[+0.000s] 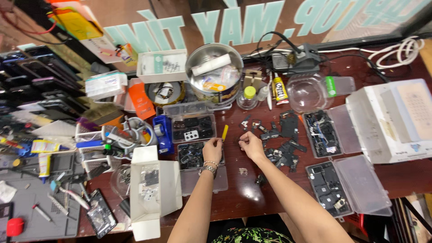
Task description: The person sorts small electronic components and phone parts on a cluttered workbench, placing them into clear plastic storage boxes. They handle various items including circuit boards, connectors, and screws, organizing them into separate compartments.
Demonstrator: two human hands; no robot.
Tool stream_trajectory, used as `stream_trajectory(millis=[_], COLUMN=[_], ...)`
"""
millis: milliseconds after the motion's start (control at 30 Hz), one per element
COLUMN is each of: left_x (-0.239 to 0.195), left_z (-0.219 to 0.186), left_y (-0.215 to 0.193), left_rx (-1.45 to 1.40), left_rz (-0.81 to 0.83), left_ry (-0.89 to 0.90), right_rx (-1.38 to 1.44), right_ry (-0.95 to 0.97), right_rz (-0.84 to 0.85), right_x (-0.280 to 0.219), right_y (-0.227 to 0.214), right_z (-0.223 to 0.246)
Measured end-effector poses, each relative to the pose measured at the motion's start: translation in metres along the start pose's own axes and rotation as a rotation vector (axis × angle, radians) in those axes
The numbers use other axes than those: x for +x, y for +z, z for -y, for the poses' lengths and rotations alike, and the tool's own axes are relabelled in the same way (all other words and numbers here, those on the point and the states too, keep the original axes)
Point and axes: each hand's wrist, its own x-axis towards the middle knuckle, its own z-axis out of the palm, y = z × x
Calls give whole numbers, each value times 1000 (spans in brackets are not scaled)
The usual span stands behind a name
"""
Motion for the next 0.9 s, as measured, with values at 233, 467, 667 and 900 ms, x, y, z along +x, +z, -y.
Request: stream_trajectory(millis=[233,467,667,900], left_x=[0,0,-1,-5], left_z=[-27,-35,-30,-42], left_y=[64,110,122,132], left_rx=[7,193,262,244], left_rz=[152,160,145,179], left_ry=[62,131,134,117], right_rx=[11,-270,-413,-402], right_ry=[-31,5,-52,-60], right_rz=[-202,-257,-108,-171], right_x=[19,29,26,29], right_y=[-98,-152,-143,-157], right_z=[-27,-47,-42,-21])
